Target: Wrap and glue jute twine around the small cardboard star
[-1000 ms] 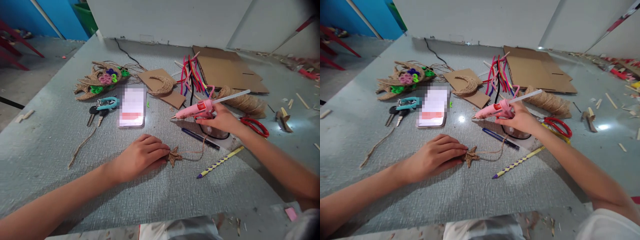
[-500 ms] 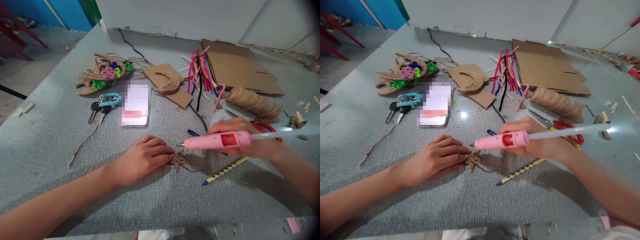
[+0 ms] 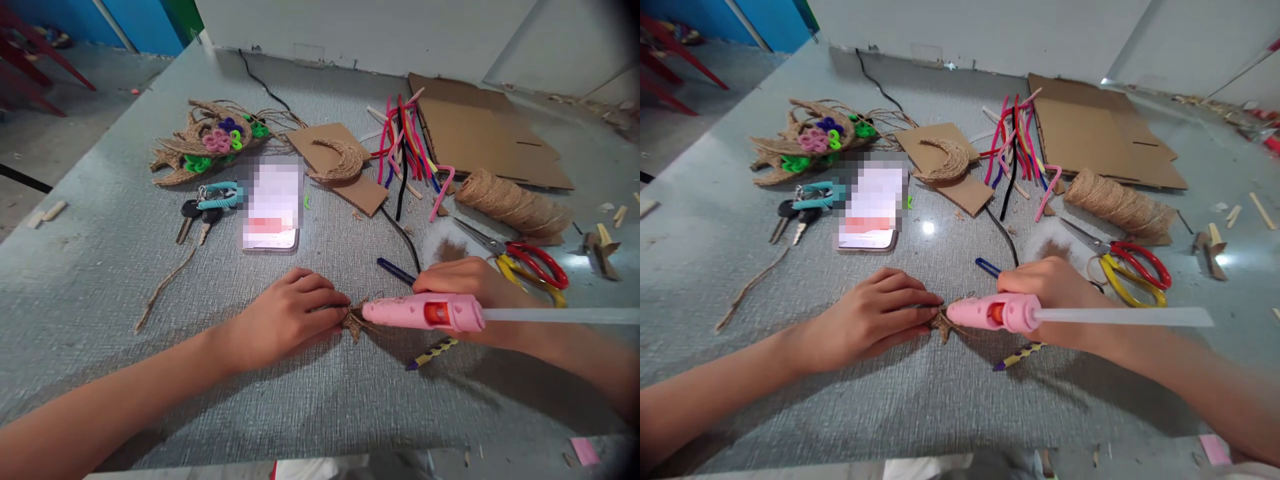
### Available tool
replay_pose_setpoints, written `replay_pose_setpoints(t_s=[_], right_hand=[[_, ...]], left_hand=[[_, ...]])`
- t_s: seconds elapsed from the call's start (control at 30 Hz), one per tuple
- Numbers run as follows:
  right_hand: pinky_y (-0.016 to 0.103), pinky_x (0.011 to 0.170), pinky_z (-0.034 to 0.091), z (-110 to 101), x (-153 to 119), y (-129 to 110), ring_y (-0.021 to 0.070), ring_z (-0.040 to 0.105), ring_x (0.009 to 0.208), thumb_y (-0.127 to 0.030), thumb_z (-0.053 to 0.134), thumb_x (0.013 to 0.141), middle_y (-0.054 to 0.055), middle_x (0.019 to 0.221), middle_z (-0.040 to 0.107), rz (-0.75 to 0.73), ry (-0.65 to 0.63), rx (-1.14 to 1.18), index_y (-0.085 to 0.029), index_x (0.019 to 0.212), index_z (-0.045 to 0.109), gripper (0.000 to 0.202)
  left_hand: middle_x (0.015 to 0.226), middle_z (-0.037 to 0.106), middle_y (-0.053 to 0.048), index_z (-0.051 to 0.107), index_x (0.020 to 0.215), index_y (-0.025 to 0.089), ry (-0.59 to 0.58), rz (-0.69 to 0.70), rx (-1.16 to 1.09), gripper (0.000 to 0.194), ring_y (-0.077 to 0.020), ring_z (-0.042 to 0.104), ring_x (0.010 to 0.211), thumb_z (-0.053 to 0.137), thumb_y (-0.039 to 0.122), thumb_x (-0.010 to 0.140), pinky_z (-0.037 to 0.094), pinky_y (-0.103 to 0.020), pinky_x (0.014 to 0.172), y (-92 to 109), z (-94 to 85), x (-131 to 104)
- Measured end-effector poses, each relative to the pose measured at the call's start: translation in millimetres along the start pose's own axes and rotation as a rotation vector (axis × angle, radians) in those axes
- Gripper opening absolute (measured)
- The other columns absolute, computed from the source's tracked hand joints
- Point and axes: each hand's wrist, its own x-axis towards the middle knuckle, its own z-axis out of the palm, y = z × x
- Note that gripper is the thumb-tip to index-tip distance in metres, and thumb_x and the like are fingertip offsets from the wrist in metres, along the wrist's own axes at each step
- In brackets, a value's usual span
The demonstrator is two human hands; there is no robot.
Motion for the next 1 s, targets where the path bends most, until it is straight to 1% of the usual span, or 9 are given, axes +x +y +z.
replay_pose_setpoints(t_s=[0.17,0.3,0.4,0.53,0.63,0.8,0.9,0.97,1.0], right_hand=[[0.023,0.048,0.021,-2.5,-1.1,-4.1,0.0088,0.039,0.047,-0.02,0.05,0.076,-0.004,0.054,0.046,0.035,-0.049,-0.055,-0.018,0.066,0.047,0.011],[0.024,0.047,0.02,-8.0,0.5,-8.2,0.0091,0.04,0.046,-0.021,0.046,0.077,-0.003,0.053,0.046,0.07,-0.091,-0.073,-0.018,0.064,0.045,0.014],[0.025,0.047,0.021,-15.6,4.6,-14.6,0.0093,0.04,0.046,-0.022,0.043,0.078,-0.002,0.052,0.046,0.127,-0.146,-0.067,-0.018,0.06,0.042,0.018],[0.026,0.048,0.018,-27.8,11.7,-24.0,0.0082,0.038,0.044,-0.019,0.045,0.076,-0.002,0.05,0.045,0.23,-0.212,-0.116,-0.018,0.057,0.04,0.02],[0.027,0.048,0.014,-34.4,18.3,-28.4,0.0069,0.03,0.041,-0.021,0.047,0.077,-0.004,0.047,0.04,0.253,-0.208,-0.172,-0.018,0.055,0.04,0.023],[0.029,0.05,0.011,-38.5,33.1,-33.5,0.0072,0.021,0.04,-0.022,0.051,0.076,-0.004,0.043,0.033,0.142,-0.133,-0.223,-0.019,0.052,0.042,0.026],[0.029,0.049,0.011,-49.2,39.4,-35.8,0.007,0.017,0.041,-0.025,0.052,0.076,-0.003,0.041,0.032,0.116,-0.12,-0.266,-0.018,0.049,0.041,0.03],[0.027,0.047,0.015,-62.0,39.8,-32.2,0.0064,0.022,0.041,-0.026,0.05,0.08,-0.004,0.043,0.036,0.114,-0.103,-0.232,-0.018,0.051,0.045,0.031],[0.025,0.047,0.02,-68.5,39.1,-27.6,0.006,0.029,0.042,-0.027,0.051,0.081,-0.004,0.047,0.042,0.128,-0.076,-0.182,-0.018,0.054,0.049,0.028]], left_hand=[[0.107,0.067,-0.002,0.063,0.101,0.016,0.001,-0.007,-0.013,0.02,-0.0182,0.057,0.094,0.048,0.026,0.093,0.042,-0.032,0.082,0.9,-1.2,0.9],[0.107,0.067,-0.003,0.063,0.101,0.016,-0.001,-0.011,-0.009,0.019,-0.0181,0.057,0.094,0.048,0.026,0.093,0.042,-0.032,0.083,1.4,-2.0,1.5],[0.106,0.067,-0.003,0.063,0.1,0.016,0.003,-0.013,-0.005,0.019,-0.0181,0.057,0.093,0.049,0.026,0.093,0.042,-0.032,0.082,1.3,-1.7,1.4],[0.106,0.066,-0.004,0.063,0.1,0.017,-0.004,-0.014,0.0,0.02,-0.0181,0.057,0.093,0.047,0.026,0.093,0.043,-0.032,0.082,1.0,-1.4,1.5],[0.107,0.065,-0.005,0.063,0.1,0.017,-0.019,-0.027,-0.008,0.02,-0.0181,0.056,0.094,0.047,0.027,0.093,0.043,-0.032,0.082,1.1,-1.3,1.5],[0.106,0.064,-0.005,0.062,0.1,0.018,-0.046,-0.046,-0.036,0.018,-0.0179,0.056,0.094,0.048,0.027,0.093,0.043,-0.033,0.083,1.4,-0.5,0.5],[0.104,0.065,-0.005,0.062,0.099,0.018,-0.033,-0.043,-0.039,0.016,-0.0178,0.056,0.093,0.049,0.026,0.092,0.042,-0.034,0.083,1.3,-0.2,-0.2],[0.105,0.064,-0.005,0.061,0.1,0.018,-0.034,-0.042,-0.043,0.017,-0.0178,0.056,0.093,0.048,0.026,0.093,0.042,-0.034,0.083,1.2,-0.1,-0.5],[0.106,0.064,-0.005,0.061,0.101,0.018,-0.039,-0.043,-0.047,0.017,-0.0178,0.056,0.094,0.048,0.025,0.093,0.042,-0.033,0.084,1.2,-0.1,-0.5]])
